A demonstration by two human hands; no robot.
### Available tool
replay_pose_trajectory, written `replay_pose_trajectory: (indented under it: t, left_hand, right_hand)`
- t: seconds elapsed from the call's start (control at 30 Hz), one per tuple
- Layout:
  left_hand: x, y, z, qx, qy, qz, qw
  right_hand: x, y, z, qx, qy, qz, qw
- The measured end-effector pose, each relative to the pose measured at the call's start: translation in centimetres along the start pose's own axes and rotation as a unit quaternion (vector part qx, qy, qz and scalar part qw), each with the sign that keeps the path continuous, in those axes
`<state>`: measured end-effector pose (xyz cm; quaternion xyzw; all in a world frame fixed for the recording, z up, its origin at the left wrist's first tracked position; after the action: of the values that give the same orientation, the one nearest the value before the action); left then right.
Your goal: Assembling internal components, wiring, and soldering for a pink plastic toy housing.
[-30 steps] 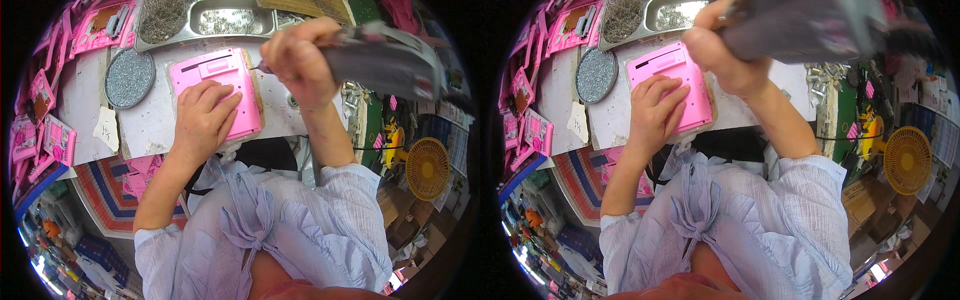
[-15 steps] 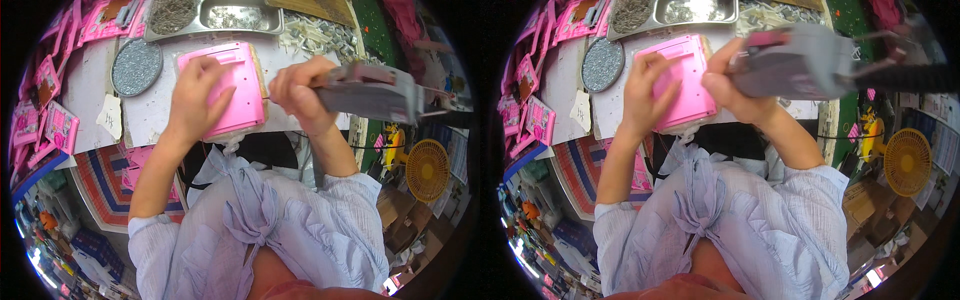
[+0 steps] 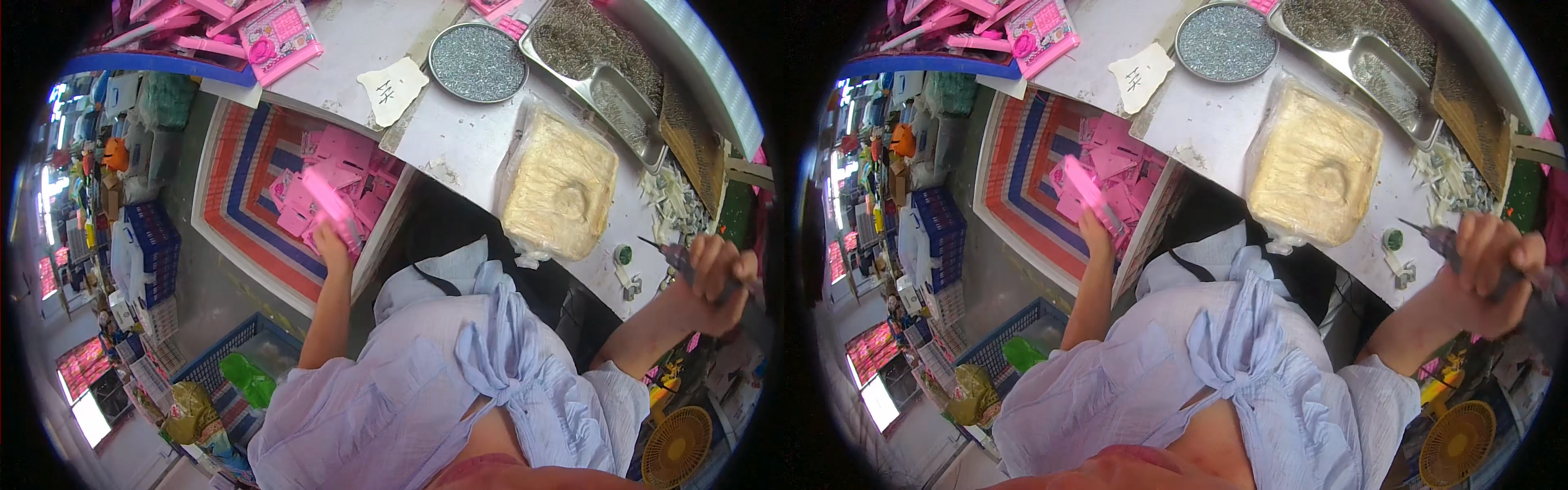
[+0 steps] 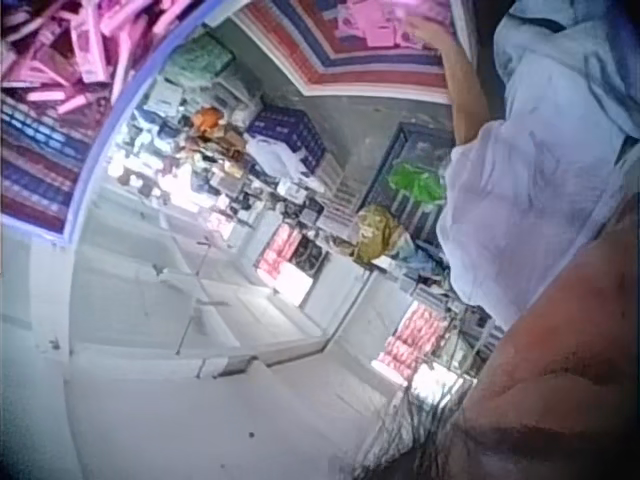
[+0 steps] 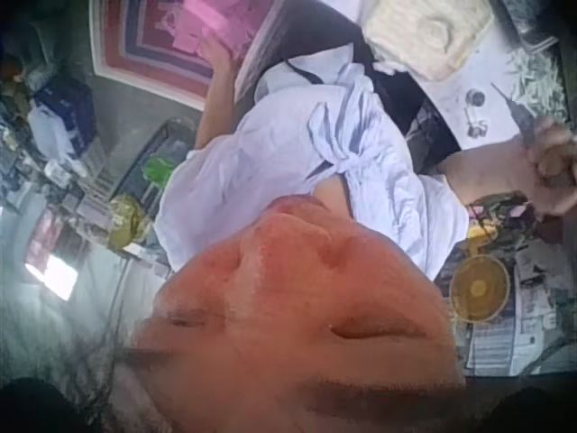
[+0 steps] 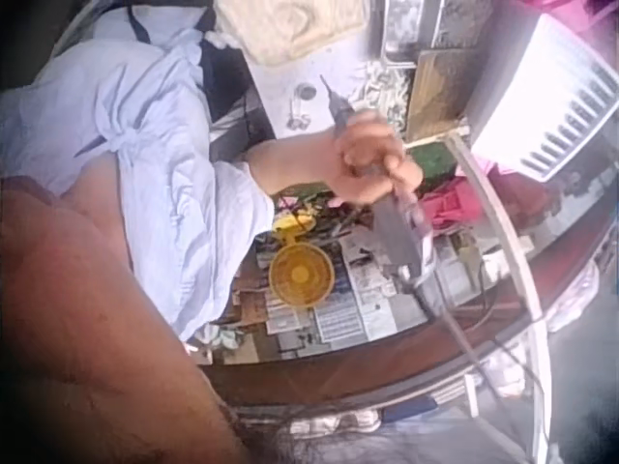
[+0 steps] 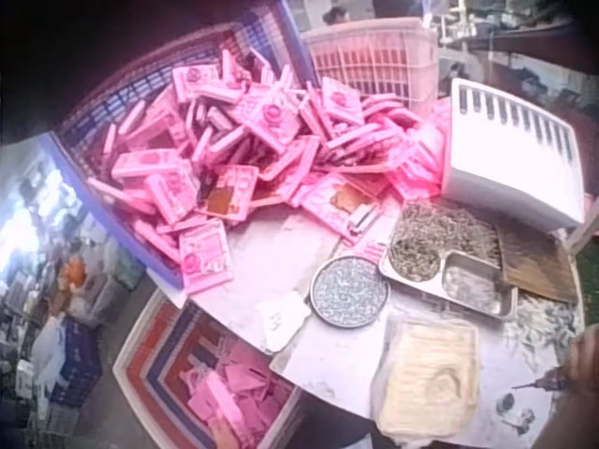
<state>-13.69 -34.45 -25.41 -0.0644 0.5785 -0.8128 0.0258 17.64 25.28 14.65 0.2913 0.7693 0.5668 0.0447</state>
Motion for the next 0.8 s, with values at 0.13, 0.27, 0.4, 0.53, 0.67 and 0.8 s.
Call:
replay_pose_trajectory:
  t: [0.13, 0.27, 0.4, 0.53, 0.67, 0.8]
  left_hand:
    - [-5.5, 9.5, -0.8, 0.162, 0.268, 0.304, 0.9]
    - [1.8, -2.7, -8.0, 0.21, 0.431, 0.06, 0.876]
    - [10.2, -31.2, -17.7, 0.058, 0.281, -0.355, 0.89]
    - [17.1, -42.7, -27.2, 0.193, 0.135, -0.563, 0.792]
    - [22.6, -44.3, -34.0, 0.424, 0.02, -0.58, 0.696]
    - [24.8, -43.6, -33.9, 0.317, 0.042, -0.602, 0.732]
  right_hand:
    - [2.5, -1.9, -1.6, -0.054, -0.026, -0.011, 0.998]
    - [2.4, -1.4, -0.5, -0.07, -0.078, -0.019, 0.994]
    - [2.5, -1.8, 0.3, -0.108, -0.18, -0.024, 0.977]
    - [3.0, -2.7, 0.1, -0.145, -0.214, -0.027, 0.966]
    - [2.1, -1.6, 1.0, -0.145, -0.206, -0.017, 0.968]
    - [1.0, -0.7, 2.1, -0.128, -0.15, 0.002, 0.98]
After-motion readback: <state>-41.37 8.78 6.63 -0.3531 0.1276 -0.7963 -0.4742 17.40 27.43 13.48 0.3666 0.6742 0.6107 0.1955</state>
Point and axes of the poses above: each hand's wrist, its own x-axis towards the middle knuckle, its own z-axis out of the back of the hand, y = z × x, the point moved 9 cm from there along x, towards the middle knuckle, and after that the axes turned 15 degrees about -z, right-handed, at the moved point
